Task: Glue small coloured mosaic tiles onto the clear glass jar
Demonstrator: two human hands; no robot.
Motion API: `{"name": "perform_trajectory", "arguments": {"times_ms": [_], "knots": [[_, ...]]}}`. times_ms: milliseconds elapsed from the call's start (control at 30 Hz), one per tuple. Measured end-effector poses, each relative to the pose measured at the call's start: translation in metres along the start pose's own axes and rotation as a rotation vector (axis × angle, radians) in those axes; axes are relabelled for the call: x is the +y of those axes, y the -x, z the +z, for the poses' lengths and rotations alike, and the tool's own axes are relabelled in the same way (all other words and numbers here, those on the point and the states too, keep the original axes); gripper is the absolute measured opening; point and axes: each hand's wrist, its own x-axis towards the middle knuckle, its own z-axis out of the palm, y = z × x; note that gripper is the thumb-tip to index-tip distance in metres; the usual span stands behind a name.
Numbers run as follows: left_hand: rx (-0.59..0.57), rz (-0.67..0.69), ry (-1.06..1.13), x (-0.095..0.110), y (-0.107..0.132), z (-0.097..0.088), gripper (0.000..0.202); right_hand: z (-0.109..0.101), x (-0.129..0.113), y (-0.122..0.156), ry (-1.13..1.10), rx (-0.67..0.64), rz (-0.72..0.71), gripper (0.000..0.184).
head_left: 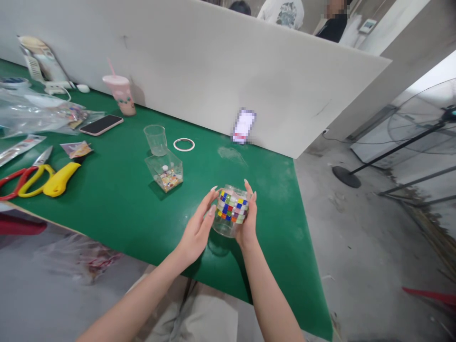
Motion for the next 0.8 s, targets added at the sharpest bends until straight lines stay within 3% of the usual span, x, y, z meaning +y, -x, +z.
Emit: {"name": "perform_trajectory", "arguments": {"times_ms": [100, 233, 300, 400, 467, 533, 667, 800], "knots": [[0.059, -0.009, 0.058, -0.002, -0.001, 0.000, 0.054, -0.001, 0.002, 0.000, -0.019, -0.013, 0.009, 0.060], [0.004, 0.064, -0.027, -0.004, 0.000, 0.003, 0.071, -0.001, 0.002, 0.000, -0.035, -0.017, 0.026, 0.060], [0.023, 0.068, 0.006, -0.004, -0.001, 0.004, 0.064, 0.001, -0.001, -0.001, -0.052, -0.005, 0.048, 0.061], [0.200, 0.009, 0.149, -0.008, -0.008, -0.002, 0.044, 0.003, -0.005, 0.000, -0.087, -0.007, 0.113, 0.064], [0.371, -0.054, 0.178, -0.014, -0.014, -0.013, 0.043, 0.004, -0.008, 0.000, -0.104, -0.039, 0.145, 0.066], [0.451, -0.079, 0.098, -0.022, -0.016, -0.029, 0.043, 0.004, -0.010, 0.000, -0.119, -0.074, 0.151, 0.067], [0.387, -0.173, -0.041, -0.033, -0.012, -0.053, 0.040, 0.003, -0.011, 0.000, -0.124, -0.111, 0.149, 0.070], [0.352, -0.203, -0.089, -0.034, -0.010, -0.053, 0.030, 0.002, -0.011, -0.002, -0.101, -0.110, 0.135, 0.069]]}}
